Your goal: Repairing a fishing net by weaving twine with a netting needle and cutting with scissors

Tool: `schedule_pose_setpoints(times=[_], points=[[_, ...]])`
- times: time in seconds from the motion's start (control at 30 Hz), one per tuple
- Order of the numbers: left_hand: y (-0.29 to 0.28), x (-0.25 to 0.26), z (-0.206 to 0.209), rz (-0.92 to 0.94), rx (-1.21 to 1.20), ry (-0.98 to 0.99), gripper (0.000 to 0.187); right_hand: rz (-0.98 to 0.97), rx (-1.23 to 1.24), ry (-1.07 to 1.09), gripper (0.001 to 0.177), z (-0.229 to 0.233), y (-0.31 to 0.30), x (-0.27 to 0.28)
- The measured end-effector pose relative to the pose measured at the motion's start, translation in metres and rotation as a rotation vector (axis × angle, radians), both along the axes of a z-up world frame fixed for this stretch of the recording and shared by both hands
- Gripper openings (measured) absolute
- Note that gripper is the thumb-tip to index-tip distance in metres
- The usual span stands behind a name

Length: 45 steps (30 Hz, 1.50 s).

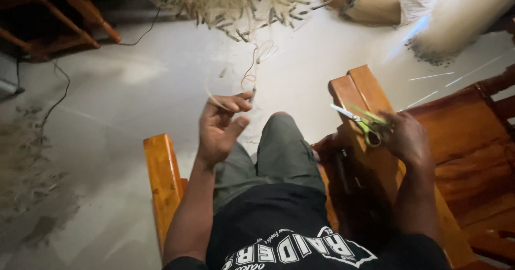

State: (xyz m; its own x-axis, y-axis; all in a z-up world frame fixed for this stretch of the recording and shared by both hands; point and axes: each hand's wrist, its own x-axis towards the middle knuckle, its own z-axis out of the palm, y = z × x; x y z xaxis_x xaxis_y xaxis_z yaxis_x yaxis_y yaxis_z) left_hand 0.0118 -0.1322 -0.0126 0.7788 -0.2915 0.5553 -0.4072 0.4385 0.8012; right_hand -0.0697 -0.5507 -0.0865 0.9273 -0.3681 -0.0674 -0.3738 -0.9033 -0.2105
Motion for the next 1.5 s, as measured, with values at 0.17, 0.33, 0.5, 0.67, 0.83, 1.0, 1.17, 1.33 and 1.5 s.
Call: schedule_pose_setpoints(times=[0.17,0.33,0.5,0.67,0.83,1.0,1.17,1.33,1.5], points=[[-0.049,0.009,-0.006,-0.024,0.003,-0.064,0.025,0.041,0.254,-0.529,0.031,0.055,0.033,0.002],[-0.098,0.003,0.004,-0.024,0.084,-0.189,0.041,0.069,0.697,-0.744,0.032,0.085,0.099,0.021],[-0.129,-0.005,0.009,0.001,0.23,-0.198,0.054,0.582,1.547,-1.191,0.042,0.099,0.145,0.047],[-0.136,0.003,-0.016,0.055,0.223,-0.121,0.04,0.815,1.778,-1.129,0.037,0.123,0.157,0.062],[-0.131,-0.006,0.011,0.074,0.191,-0.061,0.031,0.861,1.75,-1.135,0.036,0.114,0.135,0.071],[-0.092,0.004,0.004,0.191,0.156,-0.011,0.031,0.591,1.802,-1.167,0.032,0.121,0.107,0.067],[-0.068,0.002,0.008,0.2,0.064,0.01,0.027,0.57,1.831,-1.155,0.022,0.118,0.093,0.061],[-0.042,0.002,-0.004,0.225,-0.009,0.11,0.028,0.408,1.849,-1.132,0.021,0.112,0.08,0.044],[-0.032,0.001,-0.014,0.187,-0.078,0.147,0.026,0.589,2.035,-1.088,0.041,0.048,0.002,0.036]])
